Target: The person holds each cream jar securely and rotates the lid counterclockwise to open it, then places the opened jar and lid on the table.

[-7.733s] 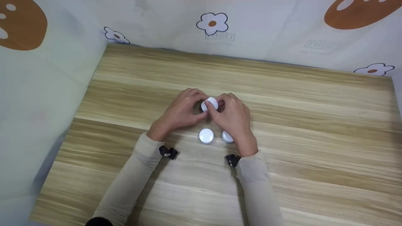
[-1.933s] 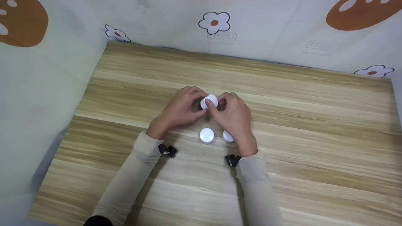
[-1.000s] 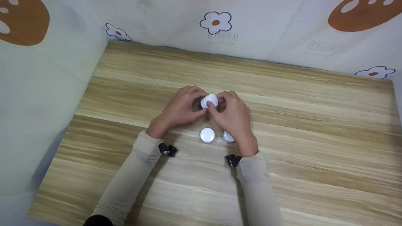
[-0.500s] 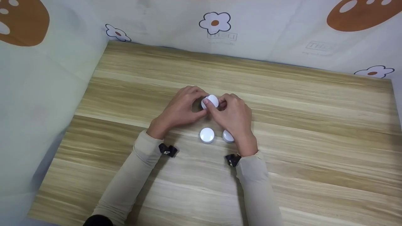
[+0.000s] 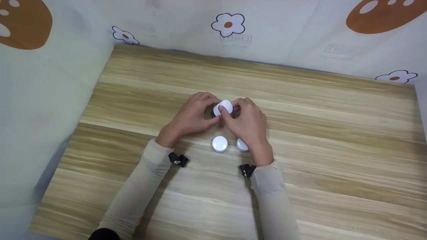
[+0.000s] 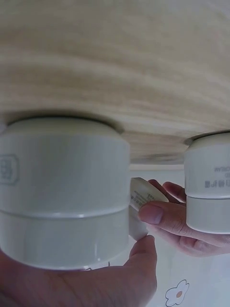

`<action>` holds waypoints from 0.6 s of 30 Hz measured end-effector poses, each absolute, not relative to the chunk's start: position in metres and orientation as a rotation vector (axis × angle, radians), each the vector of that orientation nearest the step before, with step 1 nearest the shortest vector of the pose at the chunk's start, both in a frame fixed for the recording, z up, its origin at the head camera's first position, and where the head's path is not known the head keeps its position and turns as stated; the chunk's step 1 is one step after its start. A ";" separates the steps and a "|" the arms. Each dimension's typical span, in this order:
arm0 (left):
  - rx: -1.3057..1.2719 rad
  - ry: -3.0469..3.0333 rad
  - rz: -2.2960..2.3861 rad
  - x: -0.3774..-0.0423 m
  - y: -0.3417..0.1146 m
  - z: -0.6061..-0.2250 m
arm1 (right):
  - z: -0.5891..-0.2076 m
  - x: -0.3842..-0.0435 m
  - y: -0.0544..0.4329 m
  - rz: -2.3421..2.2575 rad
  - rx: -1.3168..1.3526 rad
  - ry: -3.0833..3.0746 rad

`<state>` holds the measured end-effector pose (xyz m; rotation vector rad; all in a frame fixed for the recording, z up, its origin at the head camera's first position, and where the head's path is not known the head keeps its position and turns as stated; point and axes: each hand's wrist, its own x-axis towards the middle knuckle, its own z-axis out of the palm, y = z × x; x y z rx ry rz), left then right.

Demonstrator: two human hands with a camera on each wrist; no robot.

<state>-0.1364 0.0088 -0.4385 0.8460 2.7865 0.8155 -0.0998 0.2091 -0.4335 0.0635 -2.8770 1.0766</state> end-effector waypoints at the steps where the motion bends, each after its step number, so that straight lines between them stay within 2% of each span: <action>1: 0.844 2.784 0.817 -0.137 0.009 -0.438 | -0.433 -0.100 0.209 1.077 0.062 -2.878; 18: 0.844 2.802 0.798 -0.138 0.008 -0.440 | -0.434 -0.099 0.208 1.110 0.084 -2.857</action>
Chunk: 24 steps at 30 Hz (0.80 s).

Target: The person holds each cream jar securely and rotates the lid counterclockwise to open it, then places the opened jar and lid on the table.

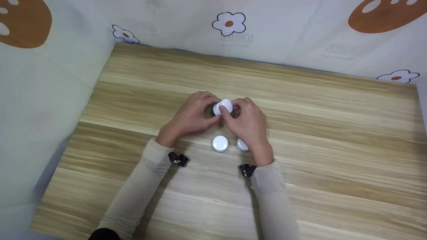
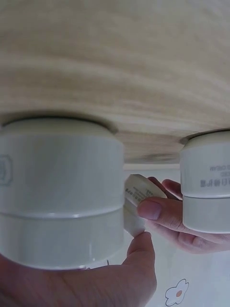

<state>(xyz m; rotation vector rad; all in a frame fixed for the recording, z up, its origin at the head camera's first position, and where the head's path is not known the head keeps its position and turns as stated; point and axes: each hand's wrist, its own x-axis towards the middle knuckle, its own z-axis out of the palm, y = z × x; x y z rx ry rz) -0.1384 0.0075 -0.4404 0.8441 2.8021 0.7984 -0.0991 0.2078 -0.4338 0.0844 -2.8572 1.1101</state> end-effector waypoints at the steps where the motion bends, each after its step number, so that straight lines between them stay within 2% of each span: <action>1: 0.844 2.804 0.794 -0.138 0.007 -0.440 | -0.434 -0.099 0.208 1.112 0.086 -2.858; 24: 0.849 2.803 0.788 -0.138 0.008 -0.440 | -0.433 -0.097 0.208 1.116 0.092 -2.841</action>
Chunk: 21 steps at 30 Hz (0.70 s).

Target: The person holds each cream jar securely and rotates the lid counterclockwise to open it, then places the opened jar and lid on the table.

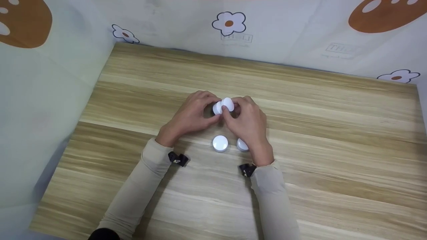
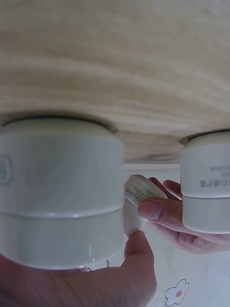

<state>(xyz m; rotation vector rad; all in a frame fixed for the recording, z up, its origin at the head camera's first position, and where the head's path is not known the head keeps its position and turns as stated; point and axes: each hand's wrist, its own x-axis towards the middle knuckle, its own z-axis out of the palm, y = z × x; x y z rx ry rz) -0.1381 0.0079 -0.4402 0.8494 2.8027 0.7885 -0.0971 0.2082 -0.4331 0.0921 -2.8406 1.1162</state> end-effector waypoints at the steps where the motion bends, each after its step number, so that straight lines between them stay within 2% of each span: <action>1: 0.848 2.803 0.791 -0.138 0.008 -0.440 | -0.433 -0.097 0.208 1.115 0.092 -2.841; 21: 0.820 2.837 0.747 -0.138 0.007 -0.440 | -0.434 -0.097 0.209 1.126 0.114 -2.817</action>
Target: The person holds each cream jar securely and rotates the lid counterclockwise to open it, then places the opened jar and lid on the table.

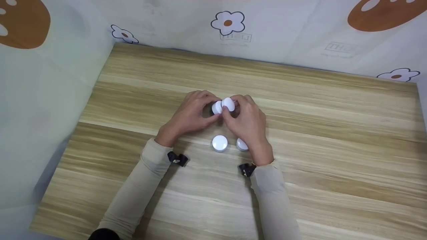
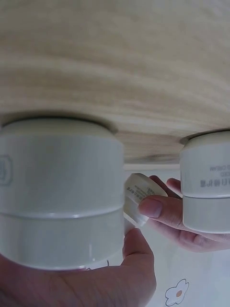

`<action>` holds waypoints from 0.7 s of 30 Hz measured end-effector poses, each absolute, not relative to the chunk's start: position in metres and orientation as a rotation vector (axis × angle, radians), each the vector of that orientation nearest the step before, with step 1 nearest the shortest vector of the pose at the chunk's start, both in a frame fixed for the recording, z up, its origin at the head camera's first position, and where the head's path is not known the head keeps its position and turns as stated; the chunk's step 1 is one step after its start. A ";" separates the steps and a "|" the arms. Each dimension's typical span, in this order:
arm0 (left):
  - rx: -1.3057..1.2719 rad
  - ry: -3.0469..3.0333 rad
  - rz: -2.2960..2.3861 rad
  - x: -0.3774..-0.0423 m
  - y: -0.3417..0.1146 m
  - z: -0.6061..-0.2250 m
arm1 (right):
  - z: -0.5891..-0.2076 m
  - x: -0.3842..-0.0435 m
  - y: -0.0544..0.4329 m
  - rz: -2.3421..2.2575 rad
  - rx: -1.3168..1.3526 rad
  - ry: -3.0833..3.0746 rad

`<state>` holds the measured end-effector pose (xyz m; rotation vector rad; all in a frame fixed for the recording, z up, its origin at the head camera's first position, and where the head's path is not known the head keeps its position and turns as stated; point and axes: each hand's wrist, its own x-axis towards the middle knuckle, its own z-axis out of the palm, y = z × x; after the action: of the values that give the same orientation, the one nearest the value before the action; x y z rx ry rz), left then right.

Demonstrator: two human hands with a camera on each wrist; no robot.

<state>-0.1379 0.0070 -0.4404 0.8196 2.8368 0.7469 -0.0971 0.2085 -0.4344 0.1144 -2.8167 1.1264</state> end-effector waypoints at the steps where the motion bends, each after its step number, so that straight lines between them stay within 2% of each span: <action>1: 0.816 2.837 0.743 -0.138 0.007 -0.440 | -0.435 -0.097 0.209 1.124 0.115 -2.817; 21: 0.797 2.833 0.762 -0.137 0.007 -0.441 | -0.435 -0.098 0.208 1.141 0.092 -2.816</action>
<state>-0.1365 0.0070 -0.4412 0.7966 2.8326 0.7624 -0.0982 0.2078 -0.4351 0.0915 -2.8159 1.1406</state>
